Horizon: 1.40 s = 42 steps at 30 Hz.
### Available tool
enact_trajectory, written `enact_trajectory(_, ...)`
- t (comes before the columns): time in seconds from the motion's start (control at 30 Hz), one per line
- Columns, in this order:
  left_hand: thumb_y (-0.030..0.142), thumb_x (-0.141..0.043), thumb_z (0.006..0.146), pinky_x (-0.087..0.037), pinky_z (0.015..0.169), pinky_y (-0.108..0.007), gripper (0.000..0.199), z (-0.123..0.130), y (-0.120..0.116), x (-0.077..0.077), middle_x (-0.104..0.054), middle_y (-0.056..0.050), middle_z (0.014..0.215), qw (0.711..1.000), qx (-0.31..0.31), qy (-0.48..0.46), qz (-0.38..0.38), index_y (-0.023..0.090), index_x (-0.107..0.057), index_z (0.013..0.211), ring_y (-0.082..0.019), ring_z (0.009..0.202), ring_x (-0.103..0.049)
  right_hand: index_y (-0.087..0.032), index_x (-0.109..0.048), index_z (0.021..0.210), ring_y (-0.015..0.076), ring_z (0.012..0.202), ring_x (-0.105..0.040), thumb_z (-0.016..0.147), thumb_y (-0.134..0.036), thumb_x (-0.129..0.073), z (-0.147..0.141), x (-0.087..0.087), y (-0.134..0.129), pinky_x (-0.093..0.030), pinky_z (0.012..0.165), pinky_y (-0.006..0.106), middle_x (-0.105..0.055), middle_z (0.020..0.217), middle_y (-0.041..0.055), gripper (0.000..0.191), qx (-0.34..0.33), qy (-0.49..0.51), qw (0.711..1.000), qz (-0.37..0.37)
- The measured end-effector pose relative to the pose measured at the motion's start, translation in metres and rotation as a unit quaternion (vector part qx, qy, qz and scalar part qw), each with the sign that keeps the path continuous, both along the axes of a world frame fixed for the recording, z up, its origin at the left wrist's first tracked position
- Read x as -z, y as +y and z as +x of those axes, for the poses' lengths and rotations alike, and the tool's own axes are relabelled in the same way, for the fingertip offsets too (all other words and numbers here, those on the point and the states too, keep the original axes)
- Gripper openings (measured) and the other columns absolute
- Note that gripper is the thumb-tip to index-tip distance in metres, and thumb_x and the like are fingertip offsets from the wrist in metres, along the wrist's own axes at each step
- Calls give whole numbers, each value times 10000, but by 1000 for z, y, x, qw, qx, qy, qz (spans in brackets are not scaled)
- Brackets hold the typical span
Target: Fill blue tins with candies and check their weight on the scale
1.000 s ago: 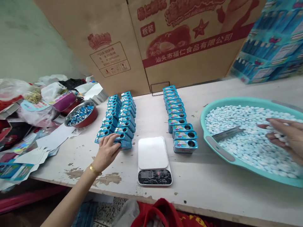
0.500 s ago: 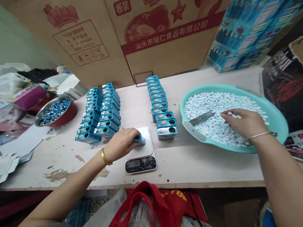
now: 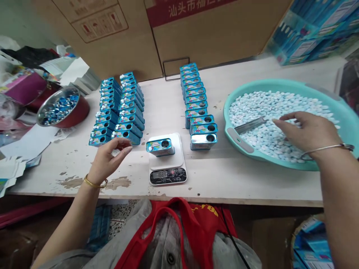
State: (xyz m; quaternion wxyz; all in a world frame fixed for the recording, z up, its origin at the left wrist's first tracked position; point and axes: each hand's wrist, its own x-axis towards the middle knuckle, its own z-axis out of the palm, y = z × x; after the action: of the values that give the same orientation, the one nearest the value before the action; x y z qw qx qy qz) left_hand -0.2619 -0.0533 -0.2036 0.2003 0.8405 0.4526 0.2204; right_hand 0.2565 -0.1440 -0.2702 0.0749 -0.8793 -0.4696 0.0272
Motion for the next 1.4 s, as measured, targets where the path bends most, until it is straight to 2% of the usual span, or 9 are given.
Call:
enact_trajectory(0.2, 351, -536, 876, -474, 702, -260, 193, 2, -7, 14, -640, -29, 849, 1000, 10, -13, -25, 171, -592, 915, -117, 738, -570, -98, -649, 1116, 321, 1246, -460, 891, -522, -347, -28, -16, 1, -339, 990, 472, -583, 1228, 243, 567, -19, -5, 996, 84)
enact_trajectory(0.37, 365, -591, 845, -489, 748, -276, 283, 13, -6, 32, -639, -55, 952, 996, 51, -59, -49, 175, -568, 1053, -133, 832, -593, -113, -652, 1134, 260, 1223, -505, 844, -564, -467, -104, -44, -9, -336, 1051, 420, -589, 1239, 217, 567, -67, 95, 932, 344)
enact_trajectory(0.43, 397, -660, 787, -489, 794, -301, 481, 21, -5, 42, -610, -87, 1084, 992, 63, -91, -62, 185, -497, 1188, -165, 948, -588, -212, -663, 1098, 240, 1153, -563, 831, -532, -524, -155, -48, -15, -411, 1003, 435, -631, 1205, 123, 440, -36, 310, 885, 346)
enact_trajectory(0.53, 427, -728, 711, -455, 914, -355, 709, 36, -5, 57, -543, -119, 1220, 985, 75, -133, -74, 199, -394, 1293, -204, 1095, -544, -283, -644, 1084, 219, 1203, -524, 818, -509, -563, -230, -41, -20, -433, 1009, 428, -586, 1282, 36, 358, 7, 641, 718, 271)
enact_trajectory(0.67, 446, -730, 699, -387, 1017, -409, 728, 48, -5, 66, -513, -125, 1256, 982, 80, -147, -88, 200, -389, 1294, -229, 1164, -509, -266, -635, 1087, 199, 1210, -511, 799, -468, -613, -285, -25, -20, -415, 1038, 392, -586, 1273, 34, 353, 51, 758, 615, 210)
enact_trajectory(0.97, 411, -704, 739, -427, 926, -357, 685, 31, -6, 64, -513, -122, 1286, 984, 74, -135, -94, 214, -386, 1312, -214, 1135, -522, -261, -688, 865, 201, 911, -620, 765, -378, -667, -195, -50, -16, -477, 937, 460, -664, 935, 16, 155, 51, 532, 751, 388)
enact_trajectory(1.07, 429, -726, 709, -400, 985, -390, 728, 36, -5, 71, -493, -128, 1311, 985, 84, -123, -86, 207, -385, 1312, -236, 1192, -489, -279, -674, 816, 176, 883, -624, 808, -329, -610, -196, -56, -17, -491, 929, 393, -650, 900, 7, 81, 89, 616, 676, 395)
enact_trajectory(1.2, 411, -667, 766, -444, 919, -370, 587, 54, -5, 75, -564, -106, 1209, 983, 89, -133, -86, 196, -432, 1259, -217, 1082, -564, -225, -657, 937, 180, 1020, -620, 826, -324, -591, -254, -50, -17, -521, 900, 339, -651, 1082, 48, 163, 153, 822, 512, 196)
enact_trajectory(1.4, 229, -574, 819, -332, 887, -433, 333, 71, -4, 24, -627, -67, 1102, 972, 131, 51, 188, 282, -573, 1148, -237, 993, -547, -209, -646, 859, 126, 894, -655, 907, -346, -473, -308, -53, 10, -557, 805, 263, -698, 930, 17, 225, 213, 911, 269, 229)
